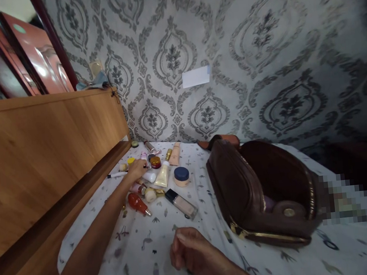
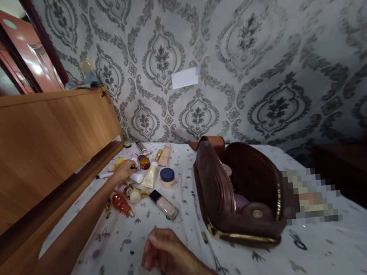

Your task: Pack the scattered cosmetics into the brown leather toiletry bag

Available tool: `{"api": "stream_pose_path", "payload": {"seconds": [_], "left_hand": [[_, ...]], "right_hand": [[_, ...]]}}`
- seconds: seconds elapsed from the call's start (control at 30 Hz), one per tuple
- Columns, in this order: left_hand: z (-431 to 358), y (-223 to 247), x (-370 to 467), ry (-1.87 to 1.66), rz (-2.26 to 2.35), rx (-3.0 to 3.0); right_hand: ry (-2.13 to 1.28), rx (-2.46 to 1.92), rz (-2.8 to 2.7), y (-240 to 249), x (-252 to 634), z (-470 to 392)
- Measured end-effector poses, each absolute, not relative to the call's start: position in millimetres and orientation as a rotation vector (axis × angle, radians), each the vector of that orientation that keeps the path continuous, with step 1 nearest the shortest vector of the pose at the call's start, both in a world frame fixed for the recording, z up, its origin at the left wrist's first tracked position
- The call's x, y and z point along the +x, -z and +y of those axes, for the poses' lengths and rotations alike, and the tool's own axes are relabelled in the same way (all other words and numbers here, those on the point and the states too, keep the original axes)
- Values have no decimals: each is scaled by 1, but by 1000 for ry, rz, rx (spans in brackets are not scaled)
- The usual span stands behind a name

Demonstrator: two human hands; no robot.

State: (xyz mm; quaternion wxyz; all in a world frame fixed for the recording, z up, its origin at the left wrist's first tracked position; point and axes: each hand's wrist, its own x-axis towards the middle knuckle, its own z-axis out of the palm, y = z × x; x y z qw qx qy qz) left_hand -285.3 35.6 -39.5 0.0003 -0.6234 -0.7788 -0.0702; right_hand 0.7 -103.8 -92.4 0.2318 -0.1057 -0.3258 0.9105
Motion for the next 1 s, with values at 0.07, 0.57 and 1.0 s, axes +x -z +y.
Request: {"api": "stream_pose_path", "payload": {"seconds": [0.07, 0.57, 1.0], "left_hand": [[43, 39, -283, 184, -2448, -2001], [24, -10, -306, 1310, -2260, -1898], [3, -69, -211, 2865, -1747, -1911]], "right_hand": [[-2507, -299, -884, 91, 1, -104], [-2491, -287, -865, 94, 0, -104], [-2436, -418, -1052, 89, 14, -105]]}}
